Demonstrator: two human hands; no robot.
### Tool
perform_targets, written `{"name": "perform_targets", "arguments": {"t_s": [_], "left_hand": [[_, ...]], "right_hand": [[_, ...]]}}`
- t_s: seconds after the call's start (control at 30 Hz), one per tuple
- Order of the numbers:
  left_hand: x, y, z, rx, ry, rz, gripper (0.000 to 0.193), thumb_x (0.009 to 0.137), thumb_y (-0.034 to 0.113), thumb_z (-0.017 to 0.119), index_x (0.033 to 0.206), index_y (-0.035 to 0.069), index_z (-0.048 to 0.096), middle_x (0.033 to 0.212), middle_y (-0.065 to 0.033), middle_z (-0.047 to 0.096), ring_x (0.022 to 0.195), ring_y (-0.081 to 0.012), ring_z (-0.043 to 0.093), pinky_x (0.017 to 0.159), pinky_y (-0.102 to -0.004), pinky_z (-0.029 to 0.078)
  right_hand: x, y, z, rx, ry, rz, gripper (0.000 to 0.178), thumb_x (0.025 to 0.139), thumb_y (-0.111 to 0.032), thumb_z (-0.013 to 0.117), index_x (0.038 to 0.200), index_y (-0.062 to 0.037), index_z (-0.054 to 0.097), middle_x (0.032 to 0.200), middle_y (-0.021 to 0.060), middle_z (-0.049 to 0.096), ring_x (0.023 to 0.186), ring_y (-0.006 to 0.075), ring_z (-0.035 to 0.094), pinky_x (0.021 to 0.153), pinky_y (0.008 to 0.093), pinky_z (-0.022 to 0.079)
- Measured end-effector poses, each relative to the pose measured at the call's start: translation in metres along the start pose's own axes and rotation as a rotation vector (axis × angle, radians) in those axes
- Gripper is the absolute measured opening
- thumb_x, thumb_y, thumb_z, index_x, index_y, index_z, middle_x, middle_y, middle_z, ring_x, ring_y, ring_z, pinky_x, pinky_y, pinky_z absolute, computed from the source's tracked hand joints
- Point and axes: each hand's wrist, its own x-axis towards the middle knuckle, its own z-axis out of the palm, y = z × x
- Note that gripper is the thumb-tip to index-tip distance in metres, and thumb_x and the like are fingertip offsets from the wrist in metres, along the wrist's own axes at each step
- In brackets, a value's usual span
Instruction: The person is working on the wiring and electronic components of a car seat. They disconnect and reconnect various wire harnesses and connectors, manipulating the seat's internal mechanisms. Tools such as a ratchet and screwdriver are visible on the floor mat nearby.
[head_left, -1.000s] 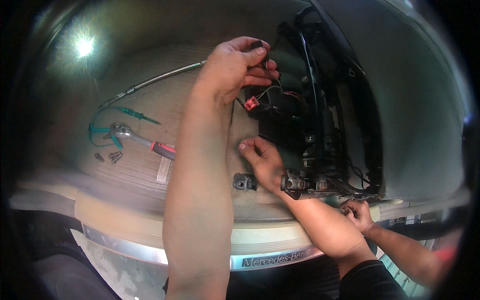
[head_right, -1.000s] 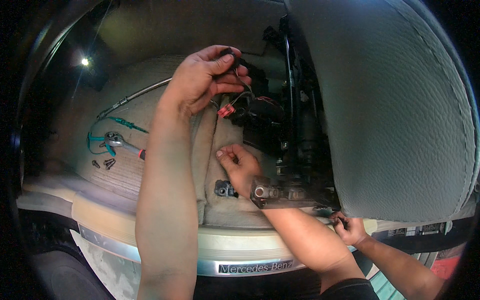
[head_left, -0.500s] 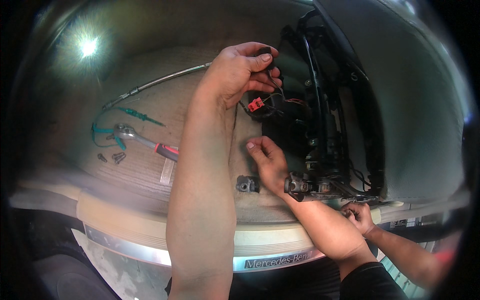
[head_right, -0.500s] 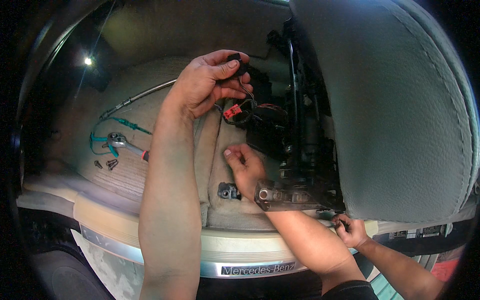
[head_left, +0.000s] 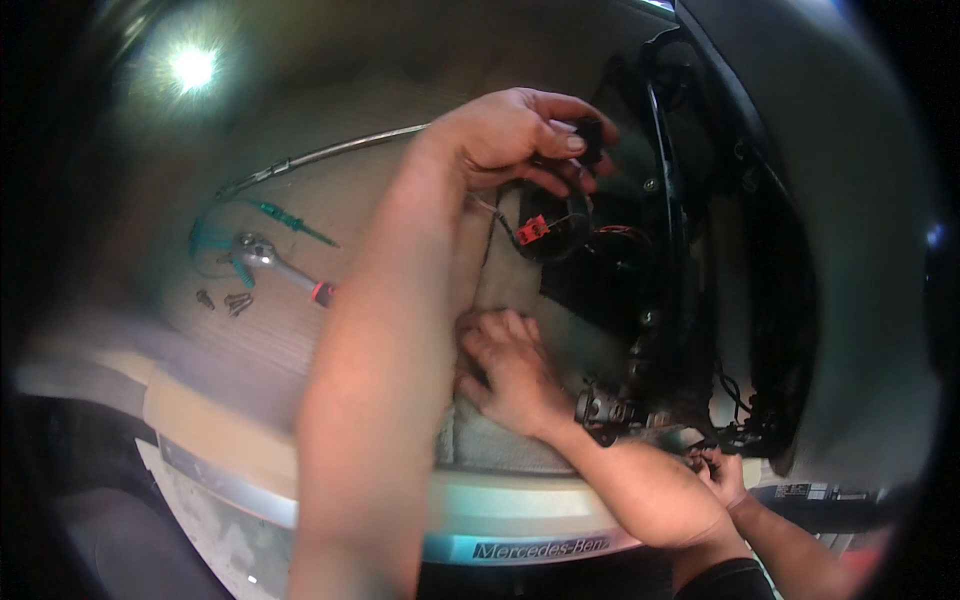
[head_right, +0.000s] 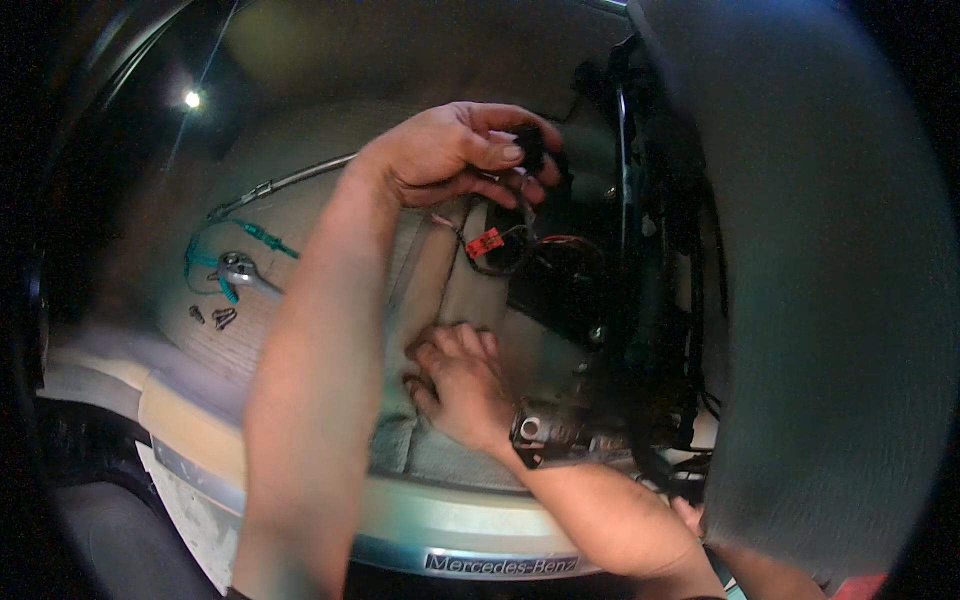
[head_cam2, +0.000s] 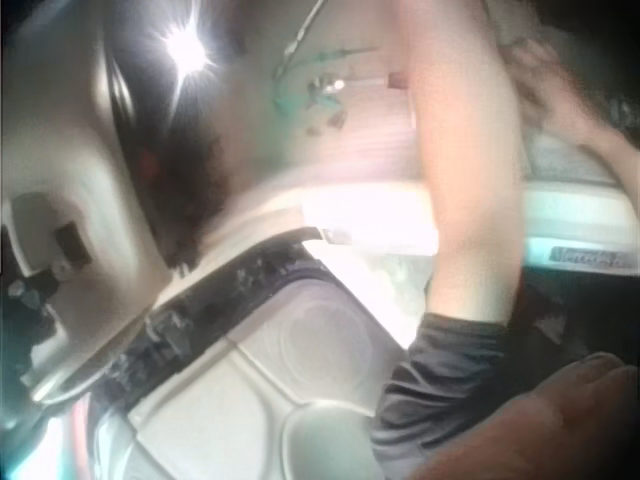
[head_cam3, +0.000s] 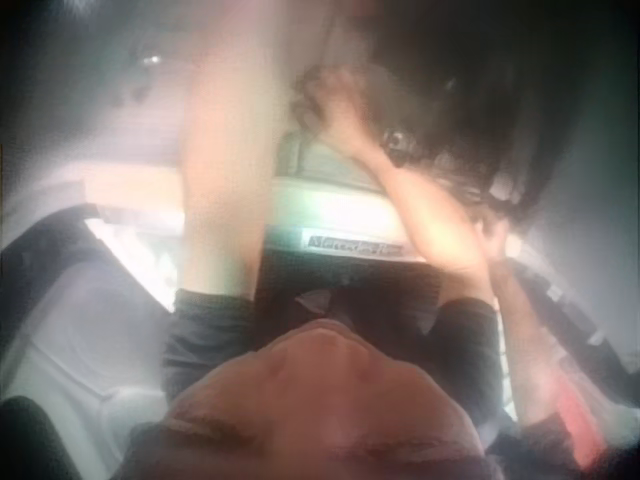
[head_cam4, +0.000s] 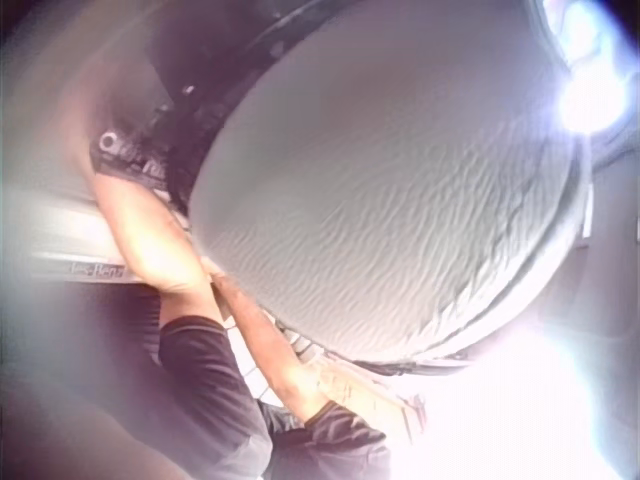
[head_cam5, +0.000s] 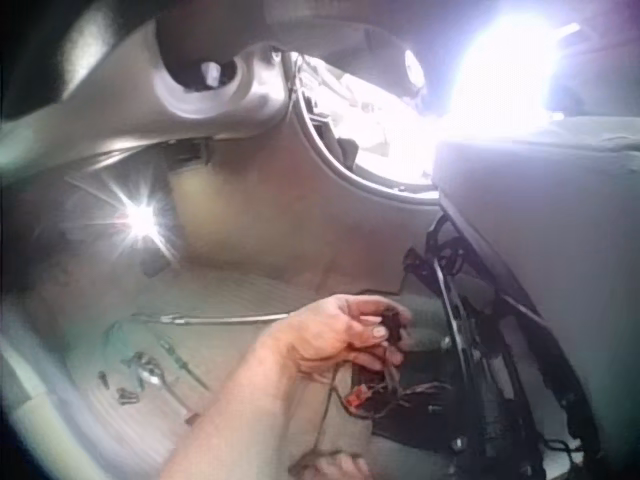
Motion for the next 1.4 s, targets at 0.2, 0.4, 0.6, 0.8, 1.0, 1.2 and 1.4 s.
{"name": "perform_targets", "arguments": {"t_s": [0.2,0.4,0.6,0.8,1.0,1.2,1.4], "left_hand": [[0.008,0.010,-0.029,0.373,-0.076,-0.002,0.030,0.094,0.008,0.065,0.124,0.005,0.064,0.109,-0.0109,0.074,0.091,-0.0147,0.072,0.075,-0.0254,0.058],[0.023,-0.017,-0.034,0.198,-0.070,-0.022,0.029,0.093,0.026,0.070,0.112,0.003,0.067,0.099,-0.0099,0.074,0.085,-0.0173,0.072,0.075,-0.0276,0.058],[0.021,-0.019,-0.043,0.239,-0.120,-0.152,0.024,0.092,0.024,0.072,0.096,0.001,0.066,0.086,-0.0093,0.072,0.078,-0.0164,0.072,0.075,-0.0288,0.059],[0.013,-0.009,-0.059,0.274,-0.220,-0.167,0.039,0.079,0.008,0.082,0.113,-0.003,0.067,0.094,-0.0097,0.074,0.080,-0.0168,0.072,0.078,-0.0283,0.059],[0.014,-0.002,-0.050,0.352,-0.325,-0.160,0.041,0.076,0.001,0.080,0.115,-0.005,0.067,0.095,-0.0119,0.075,0.081,-0.0166,0.072,0.078,-0.0278,0.059],[0.012,0.000,-0.053,0.334,-0.351,-0.207,0.041,0.076,-0.003,0.078,0.115,-0.004,0.067,0.096,-0.0118,0.075,0.082,-0.0165,0.073,0.078,-0.0282,0.059],[0.013,0.000,-0.056,0.319,-0.451,-0.245,0.039,0.076,-0.004,0.077,0.113,-0.004,0.067,0.097,-0.0122,0.075,0.084,-0.0174,0.073,0.080,-0.0300,0.059]], "right_hand": [[-0.001,0.004,-0.005,-0.017,-0.068,0.025,0.038,0.087,-0.025,0.070,0.119,-0.0052,0.065,0.126,0.0116,0.057,0.121,0.0307,0.048,0.105,0.0417,0.035],[0.001,0.005,-0.010,0.111,0.042,0.082,0.046,0.088,-0.020,0.071,0.129,-0.0038,0.058,0.123,0.0135,0.058,0.106,0.0289,0.057,0.095,0.0408,0.045],[-0.005,0.017,-0.008,0.343,0.305,0.180,0.076,0.087,-0.014,0.074,0.150,-0.0044,0.033,0.118,0.0129,0.059,0.080,0.0171,0.062,0.067,0.0313,0.053],[-0.005,0.016,-0.005,0.448,0.449,0.190,0.093,0.086,-0.013,0.074,0.158,-0.0036,0.017,0.119,0.0158,0.058,0.077,0.0161,0.060,0.062,0.0300,0.052],[-0.004,0.005,-0.018,0.417,0.458,0.344,0.100,0.088,-0.005,0.071,0.161,-0.0080,0.003,0.124,0.0161,0.055,0.081,0.0139,0.061,0.058,0.0240,0.047],[-0.005,0.011,-0.016,0.359,0.532,0.280,0.097,0.088,-0.014,0.072,0.160,-0.0040,0.009,0.124,0.0173,0.056,0.074,0.0150,0.060,0.056,0.0270,0.050],[-0.002,0.010,-0.019,0.319,0.426,0.390,0.092,0.089,-0.017,0.072,0.160,-0.0036,0.015,0.115,0.0150,0.060,0.073,0.0162,0.061,0.061,0.0293,0.052]]}}
